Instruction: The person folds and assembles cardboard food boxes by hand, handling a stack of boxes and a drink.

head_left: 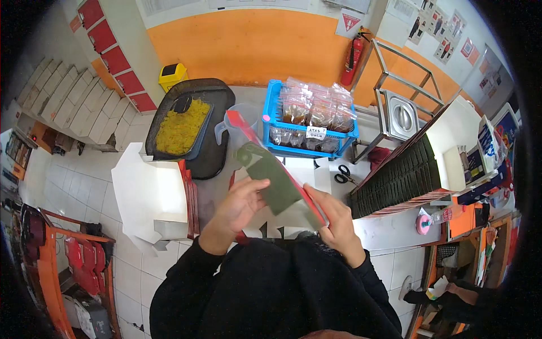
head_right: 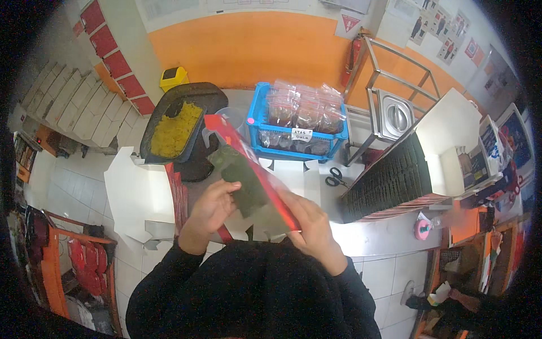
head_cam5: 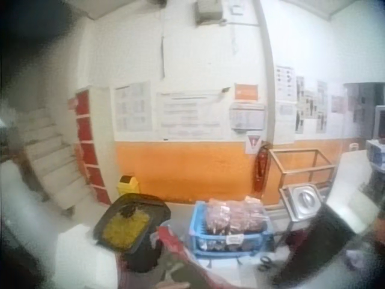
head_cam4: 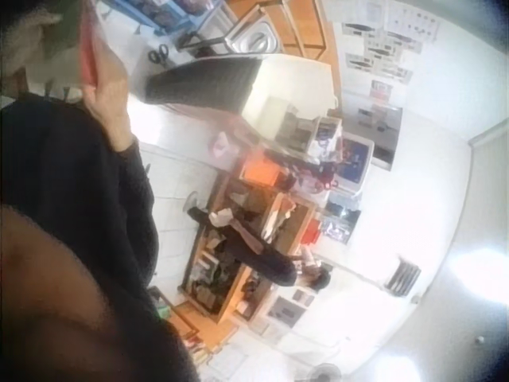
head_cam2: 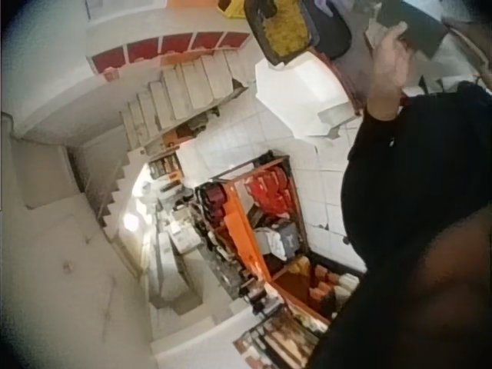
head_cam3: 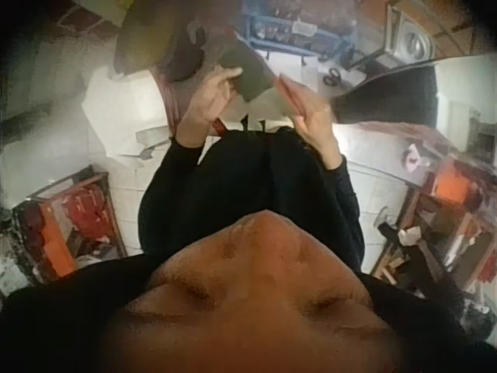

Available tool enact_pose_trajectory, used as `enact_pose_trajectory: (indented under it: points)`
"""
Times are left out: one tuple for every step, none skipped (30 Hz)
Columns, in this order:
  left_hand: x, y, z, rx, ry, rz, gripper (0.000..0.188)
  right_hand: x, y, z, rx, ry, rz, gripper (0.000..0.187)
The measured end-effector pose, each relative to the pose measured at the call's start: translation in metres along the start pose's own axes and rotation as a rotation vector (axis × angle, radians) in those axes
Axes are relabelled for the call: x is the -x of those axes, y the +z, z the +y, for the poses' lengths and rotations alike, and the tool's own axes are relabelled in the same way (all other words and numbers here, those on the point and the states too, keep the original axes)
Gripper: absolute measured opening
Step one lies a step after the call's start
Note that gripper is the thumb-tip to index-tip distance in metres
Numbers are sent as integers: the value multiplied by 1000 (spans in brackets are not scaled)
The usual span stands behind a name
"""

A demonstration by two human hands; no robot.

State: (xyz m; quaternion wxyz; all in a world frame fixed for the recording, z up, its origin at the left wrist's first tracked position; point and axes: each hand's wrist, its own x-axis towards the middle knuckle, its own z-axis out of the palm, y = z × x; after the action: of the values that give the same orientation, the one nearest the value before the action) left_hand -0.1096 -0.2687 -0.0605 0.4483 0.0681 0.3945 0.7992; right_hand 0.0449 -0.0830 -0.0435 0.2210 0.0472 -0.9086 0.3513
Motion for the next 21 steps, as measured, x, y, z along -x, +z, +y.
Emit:
enact_pose_trajectory:
  points:
    - [-3, 7, -6, 18, 4, -23, 25, -4, 3, -8, -235, 44, 68, 58]
    - [-6, 9, -14, 36, 18, -64, 25, -9, 8, -8, -231, -78, 142, 62]
    - [-7, 15, -17, 36, 16, -69, 25, -13, 12, -6, -226, -76, 145, 62]
    - [-6, 21, -19, 61, 47, -79, 25, -19, 14, -4, -73, -180, 195, 63]
    - [-6, 26, -21, 86, 78, -88, 25, -23, 17, -4, 82, -283, 242, 63]
    - [-8, 28, -26, 119, 134, -132, 26, -26, 16, -10, 162, -264, 260, 60]
    - [-7, 29, -27, 119, 136, -137, 26, -27, 15, -9, 167, -266, 262, 60]
    - [-6, 31, -27, 125, 159, -161, 27, -28, 15, -6, 224, -276, 252, 60]
    - [-5, 33, -26, 132, 182, -185, 27, -29, 14, -4, 282, -285, 243, 60]
    - [-4, 34, -22, 132, 185, -185, 27, -27, 15, 1, 289, -328, 252, 62]
    - [-2, 34, -17, 185, 182, -205, 29, -26, 13, 0, 289, -332, 252, 62]
    - [-1, 35, -15, 239, 179, -225, 31, -26, 10, -3, 260, -360, 231, 60]
    - [-1, 35, -15, 240, 179, -226, 31, -24, 9, -5, 231, -386, 210, 58]
    - [0, 36, -16, 234, 169, -224, 32, -23, 9, -5, 248, -395, 210, 55]
    - [0, 36, -18, 228, 159, -222, 34, -25, 10, -5, 250, -394, 210, 55]
    - [-1, 32, -24, 227, 161, -220, 34, -28, 13, -5, 278, -393, 236, 53]
    - [-3, 25, -31, 228, 155, -280, 33, -29, 14, -5, 309, -389, 263, 52]
    - [-5, 21, -37, 228, 149, -341, 33, -25, 20, 2, 350, -382, 263, 52]
    - [-5, 24, -37, 228, 146, -345, 33, -23, 25, 6, 353, -380, 264, 52]
    - [-4, 30, -38, 185, 138, -308, 32, -23, 29, 7, 415, -294, 309, 56]
    - [-4, 35, -39, 142, 130, -271, 31, -23, 31, 8, 477, -207, 353, 61]
